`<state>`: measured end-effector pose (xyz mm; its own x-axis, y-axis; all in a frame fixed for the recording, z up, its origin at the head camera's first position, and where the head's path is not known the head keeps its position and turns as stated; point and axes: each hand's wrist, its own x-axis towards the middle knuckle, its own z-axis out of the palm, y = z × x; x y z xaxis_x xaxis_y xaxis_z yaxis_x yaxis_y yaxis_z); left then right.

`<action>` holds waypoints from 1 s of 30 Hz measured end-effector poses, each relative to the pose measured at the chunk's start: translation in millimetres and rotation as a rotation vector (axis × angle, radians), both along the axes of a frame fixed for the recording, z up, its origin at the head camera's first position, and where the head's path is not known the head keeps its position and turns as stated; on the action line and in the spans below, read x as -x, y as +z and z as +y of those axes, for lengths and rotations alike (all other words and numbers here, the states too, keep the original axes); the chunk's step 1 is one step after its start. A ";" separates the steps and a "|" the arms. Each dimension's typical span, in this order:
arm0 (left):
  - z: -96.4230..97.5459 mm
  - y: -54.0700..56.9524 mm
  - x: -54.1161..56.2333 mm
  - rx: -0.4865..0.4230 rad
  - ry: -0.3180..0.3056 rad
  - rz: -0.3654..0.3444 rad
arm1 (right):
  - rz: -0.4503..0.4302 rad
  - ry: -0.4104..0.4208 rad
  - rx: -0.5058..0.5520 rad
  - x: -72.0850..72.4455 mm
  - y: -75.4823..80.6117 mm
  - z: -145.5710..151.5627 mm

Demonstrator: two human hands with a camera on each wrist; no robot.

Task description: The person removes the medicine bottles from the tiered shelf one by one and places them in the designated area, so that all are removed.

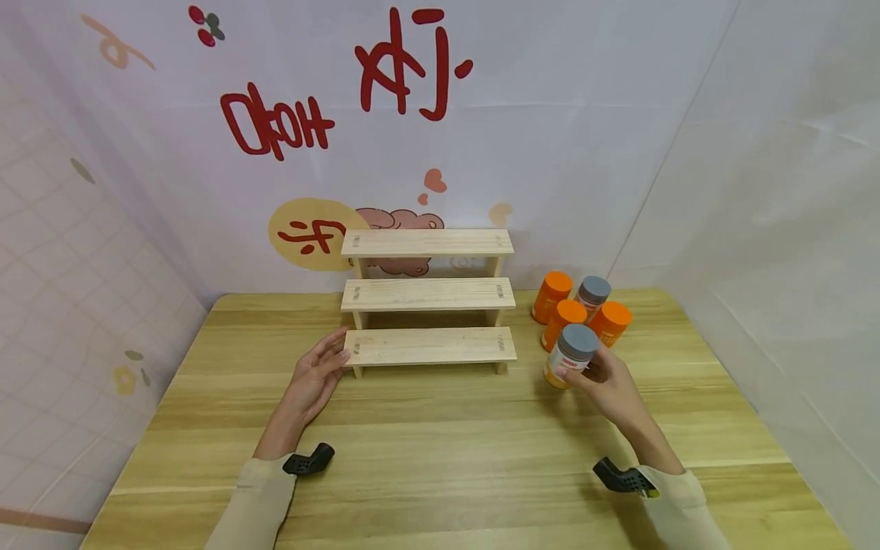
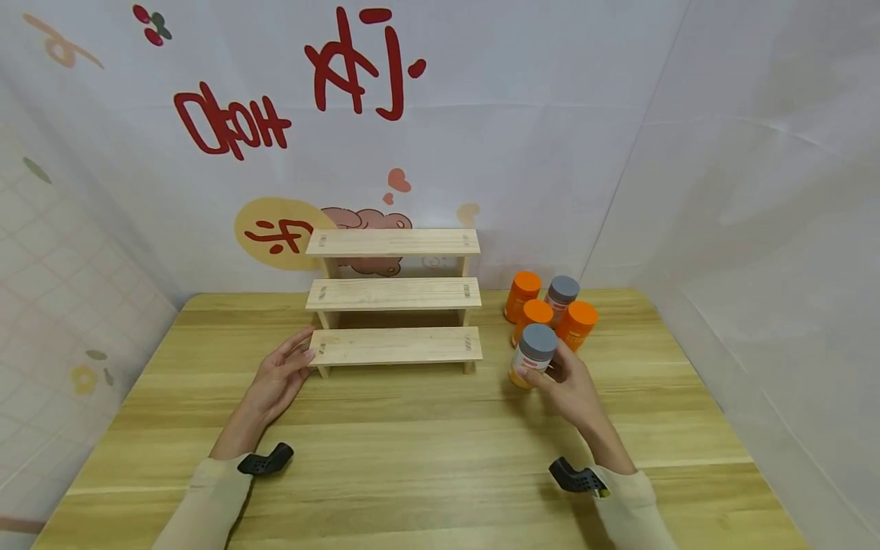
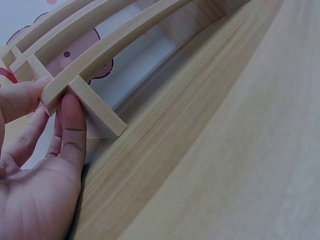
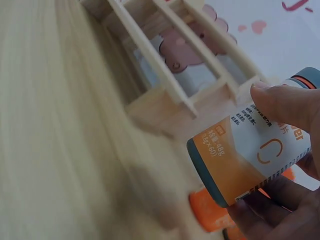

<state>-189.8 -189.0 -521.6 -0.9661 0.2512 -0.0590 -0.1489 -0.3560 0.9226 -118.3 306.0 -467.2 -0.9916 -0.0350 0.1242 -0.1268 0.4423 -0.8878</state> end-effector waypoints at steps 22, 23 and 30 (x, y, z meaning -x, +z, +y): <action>2.1 -2.7 -3.3 -0.001 0.000 0.013 | -0.064 -0.047 -0.051 -4.6 -35.5 27.0; 2.7 -2.4 -2.6 -0.001 -0.001 0.013 | -0.058 -0.048 -0.050 -5.2 -35.8 27.9; 0.9 -0.6 -1.1 0.015 0.014 -0.003 | -0.075 -0.031 -0.074 -7.7 -37.2 29.6</action>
<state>-188.7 -188.1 -522.2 -0.9693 0.2370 -0.0658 -0.1471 -0.3441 0.9274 -110.5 335.7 -504.4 -0.9988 -0.0101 0.0476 -0.0460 0.5101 -0.8589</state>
